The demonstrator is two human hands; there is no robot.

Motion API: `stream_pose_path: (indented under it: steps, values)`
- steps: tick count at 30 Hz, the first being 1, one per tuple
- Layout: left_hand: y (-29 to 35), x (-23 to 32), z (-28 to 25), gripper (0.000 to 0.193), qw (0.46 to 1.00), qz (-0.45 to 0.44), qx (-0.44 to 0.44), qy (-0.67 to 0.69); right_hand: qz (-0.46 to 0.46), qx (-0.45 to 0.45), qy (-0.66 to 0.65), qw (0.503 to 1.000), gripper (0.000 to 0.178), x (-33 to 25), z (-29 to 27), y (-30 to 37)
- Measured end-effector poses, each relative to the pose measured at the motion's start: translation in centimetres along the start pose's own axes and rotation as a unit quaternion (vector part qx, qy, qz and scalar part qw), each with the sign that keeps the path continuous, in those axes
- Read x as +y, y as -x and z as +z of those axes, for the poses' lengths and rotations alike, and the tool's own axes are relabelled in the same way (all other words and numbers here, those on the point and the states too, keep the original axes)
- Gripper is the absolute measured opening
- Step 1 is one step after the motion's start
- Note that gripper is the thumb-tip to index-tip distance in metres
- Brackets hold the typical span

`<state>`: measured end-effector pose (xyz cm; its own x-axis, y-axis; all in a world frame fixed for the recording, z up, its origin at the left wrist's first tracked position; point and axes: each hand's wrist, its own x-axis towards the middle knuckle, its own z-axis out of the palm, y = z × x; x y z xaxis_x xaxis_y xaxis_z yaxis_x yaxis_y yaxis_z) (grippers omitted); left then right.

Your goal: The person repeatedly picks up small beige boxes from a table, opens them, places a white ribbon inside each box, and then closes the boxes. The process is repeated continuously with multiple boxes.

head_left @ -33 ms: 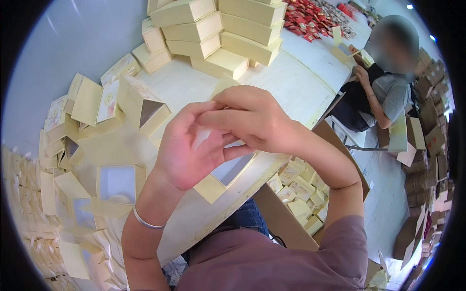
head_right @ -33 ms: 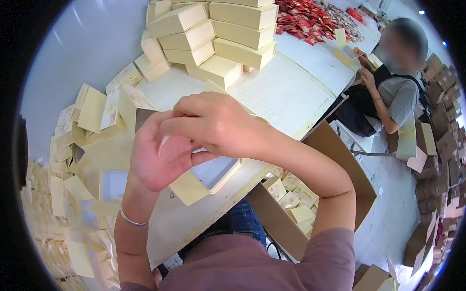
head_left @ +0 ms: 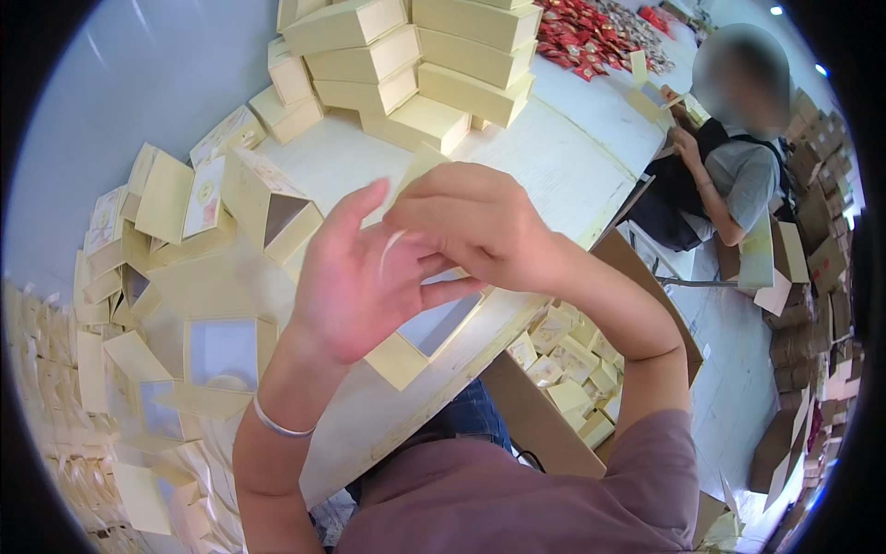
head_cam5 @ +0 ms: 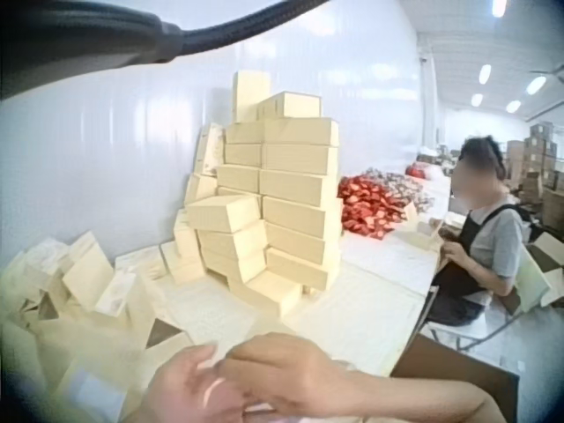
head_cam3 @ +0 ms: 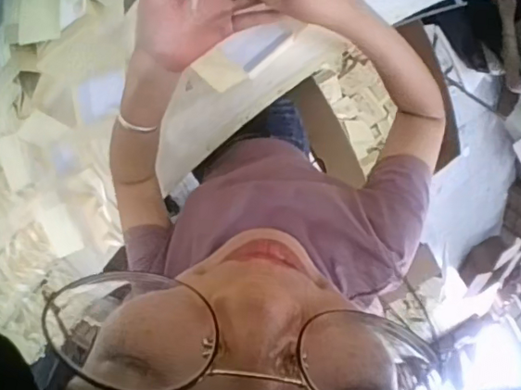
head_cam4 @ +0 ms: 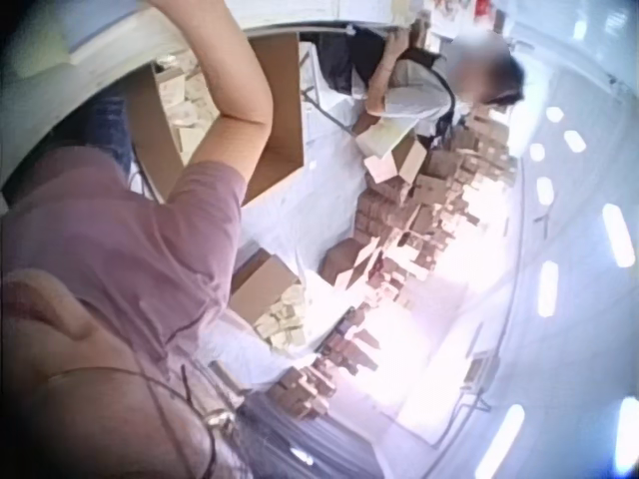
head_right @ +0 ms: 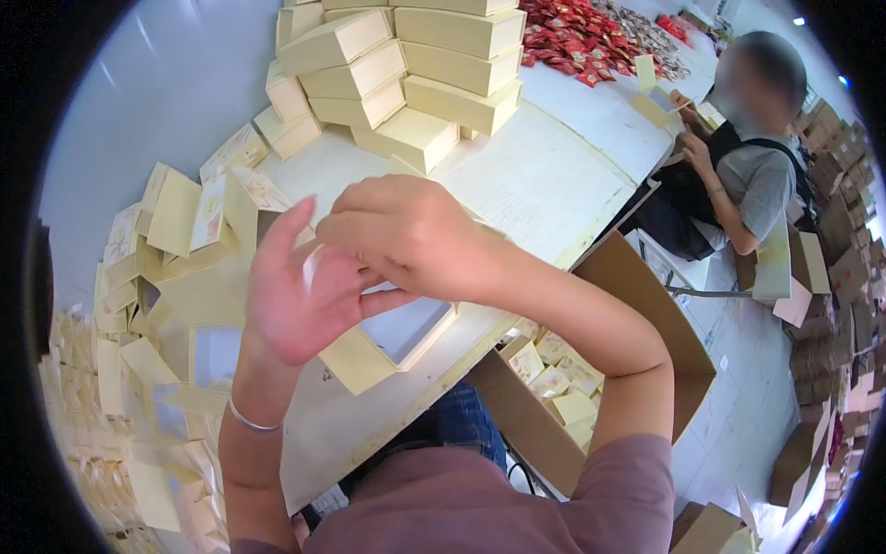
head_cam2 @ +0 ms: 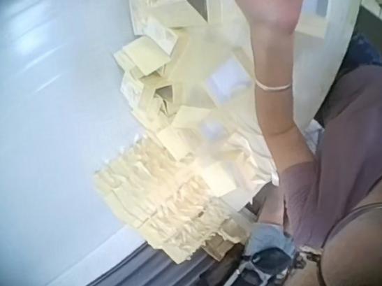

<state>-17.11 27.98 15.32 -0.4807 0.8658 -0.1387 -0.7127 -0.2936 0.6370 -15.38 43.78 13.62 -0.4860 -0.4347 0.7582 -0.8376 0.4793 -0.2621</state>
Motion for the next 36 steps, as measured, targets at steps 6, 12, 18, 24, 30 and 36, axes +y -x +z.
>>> stream_pose_path:
  steps: [6,12,18,24,30,36]
  values:
    - [0.6,-0.5,-1.6,0.032,0.831,0.273,0.176,-0.452,0.304,0.076,-0.231,0.921,0.012,-0.2,-0.2,0.7]
    - [1.3,-0.4,-3.2,0.006,0.664,0.392,0.21,-0.601,0.369,-0.023,-0.312,0.875,0.011,-1.3,0.5,-0.6]
    - [8.1,-2.9,-6.8,0.01,0.648,0.451,0.295,-0.538,0.285,-0.14,-0.141,0.938,0.008,1.1,2.7,0.1]
    - [9.6,-7.2,-12.2,0.009,0.707,0.239,0.409,-0.525,0.209,-0.275,-0.035,0.938,0.006,4.4,7.4,2.7]
    - [7.6,-7.7,-13.7,0.02,0.675,0.186,0.36,-0.617,0.235,-0.274,-0.077,0.929,0.005,5.1,8.6,3.3]
    - [6.8,-8.4,-15.1,0.032,0.643,0.221,0.332,-0.654,0.282,-0.28,-0.111,0.911,0.006,5.1,8.8,3.4]
